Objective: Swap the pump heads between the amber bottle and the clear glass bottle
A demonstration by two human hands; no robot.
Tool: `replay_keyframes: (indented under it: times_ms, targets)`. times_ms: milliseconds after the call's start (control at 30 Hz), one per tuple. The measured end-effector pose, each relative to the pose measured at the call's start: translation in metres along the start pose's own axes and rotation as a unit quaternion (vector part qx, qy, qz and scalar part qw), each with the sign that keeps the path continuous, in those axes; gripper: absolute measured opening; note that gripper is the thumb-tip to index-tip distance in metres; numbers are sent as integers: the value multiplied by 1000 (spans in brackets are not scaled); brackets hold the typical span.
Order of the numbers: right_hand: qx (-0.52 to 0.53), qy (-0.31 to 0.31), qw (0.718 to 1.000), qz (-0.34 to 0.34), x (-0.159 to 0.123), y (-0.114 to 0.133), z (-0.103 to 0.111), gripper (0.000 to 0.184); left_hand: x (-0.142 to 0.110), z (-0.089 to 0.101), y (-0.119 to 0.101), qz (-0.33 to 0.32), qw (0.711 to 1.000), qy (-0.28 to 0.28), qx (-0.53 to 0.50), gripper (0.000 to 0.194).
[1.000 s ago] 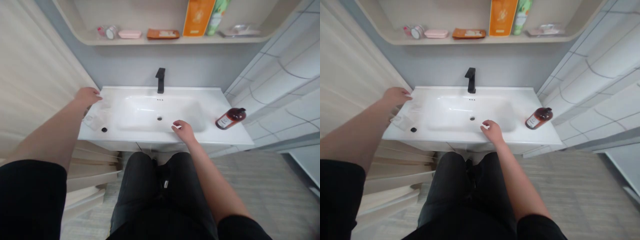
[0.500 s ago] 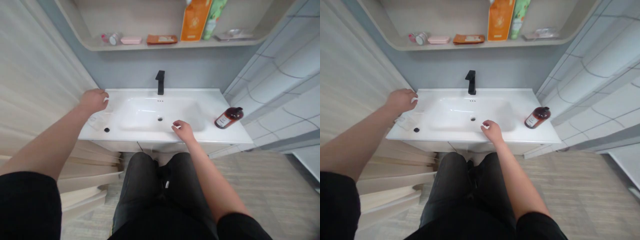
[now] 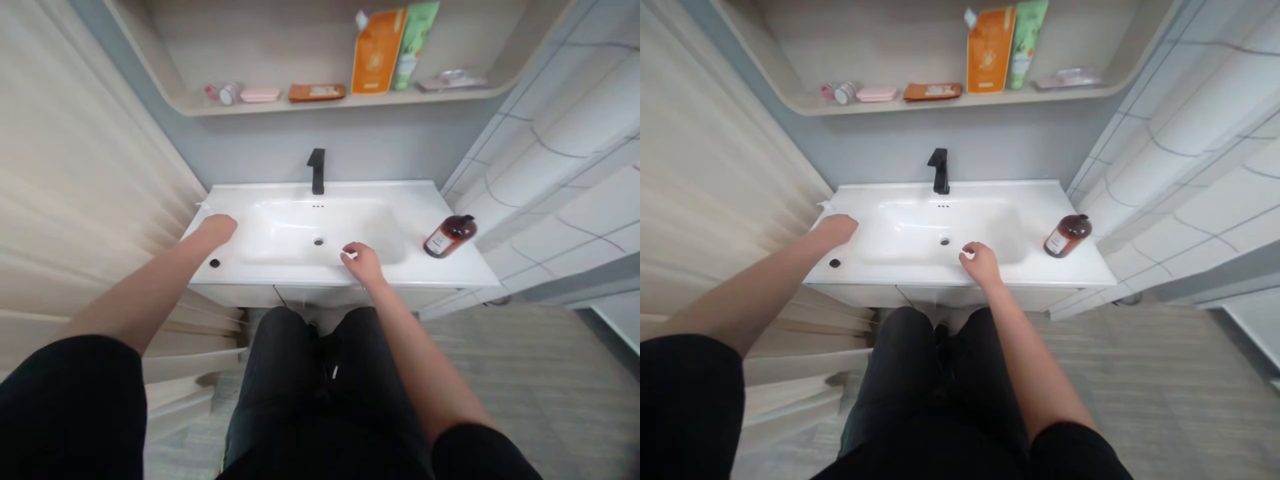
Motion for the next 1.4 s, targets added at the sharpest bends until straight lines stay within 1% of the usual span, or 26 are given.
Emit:
replay_keyframes:
  times_ms: [67, 100, 133, 167, 200, 233, 267, 333, 400, 467, 533, 567, 633, 667, 733, 800, 900, 967, 1067, 1133, 1200, 1267, 1300, 1333, 1367, 1400]
  targets:
    - [1, 4, 1000, 1, 1, -1, 0, 20, -10, 15, 0, 0, 999, -16, 28, 24]
    - [3, 4, 1000, 2, 2, -1, 0, 20, -18, 25, -3, -1, 999, -36, 5, 30]
    - [5, 3, 1000, 3, 2, -1, 0, 20, -28, 35, -7, 0, 997, -59, -53, 37]
    - [10, 0, 1000, 4, 3, -1, 1, 20, -41, 44, -13, 6, 987, -84, -135, 43]
    - [18, -5, 1000, 7, 2, 1, 2, 21, -56, 49, -21, 15, 967, -104, -233, 50]
    - [30, -11, 999, 12, 0, 6, 4, 22, -72, 49, -31, 24, 936, -109, -332, 58]
    - [50, -16, 998, 20, -3, 13, 5, 23, -88, 48, -46, 25, 905, -116, -407, 65]
    - [115, 1, 992, 52, -15, 38, 1, 30, -121, 39, -84, 5, 855, -115, -505, 70]
    - [197, 66, 972, 108, -37, 78, -11, 43, -149, 22, -119, -14, 818, -99, -566, 68]
    - [260, 148, 939, 166, -68, 122, -26, 53, -170, 3, -144, -23, 799, -84, -595, 66]
    - [286, 180, 924, 179, -93, 148, -35, 45, -185, -13, -155, -29, 799, -83, -595, 61]
    - [289, 182, 924, 170, -103, 154, -39, 39, -190, -19, -156, -31, 804, -88, -587, 58]
    - [289, 181, 930, 138, -116, 156, -46, 32, -198, -28, -155, -36, 815, -98, -570, 54]
    - [295, 183, 930, 118, -120, 154, -51, 33, -201, -32, -153, -38, 814, -99, -571, 53]
    - [336, 187, 920, 76, -126, 150, -61, 36, -208, -43, -152, -41, 798, -88, -595, 52]
    - [396, 179, 900, 31, -130, 145, -70, 45, -216, -56, -153, -37, 776, -62, -626, 48]
    - [444, 167, 880, -15, -136, 143, -82, 68, -232, -76, -151, -7, 747, -33, -664, 43]
    - [444, 187, 876, -19, -142, 147, -90, 80, -243, -85, -150, 5, 732, -26, -680, 42]
    - [438, 237, 867, -6, -151, 158, -101, 99, -257, -92, -155, -5, 722, -7, -691, 39]
    - [445, 267, 855, 7, -155, 163, -106, 107, -263, -91, -150, -4, 704, -17, -710, 37]
    - [453, 279, 847, 12, -157, 162, -106, 109, -265, -85, -129, 12, 665, -59, -744, 39]
    - [446, 271, 853, 8, -157, 149, -103, 98, -262, -72, -90, 36, 623, -111, -773, 44]
    - [435, 262, 862, 4, -156, 140, -100, 89, -259, -62, -65, 47, 611, -139, -778, 47]
    - [420, 252, 872, 2, -155, 130, -95, 79, -254, -50, -37, 57, 616, -164, -768, 50]
    - [403, 242, 883, 2, -153, 119, -89, 69, -249, -35, -7, 71, 636, -192, -744, 50]
    - [384, 231, 894, 6, -150, 109, -80, 61, -244, -19, 24, 92, 669, -218, -705, 46]
Point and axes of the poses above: each hand's wrist, its own x-axis towards the middle knuckle, its own z-axis out of the back of the hand, y = z × x, the point moved 10 cm from there along x, towards the middle knuckle, and after that the axes turned 1 degree about z, right-handed, at the moved point
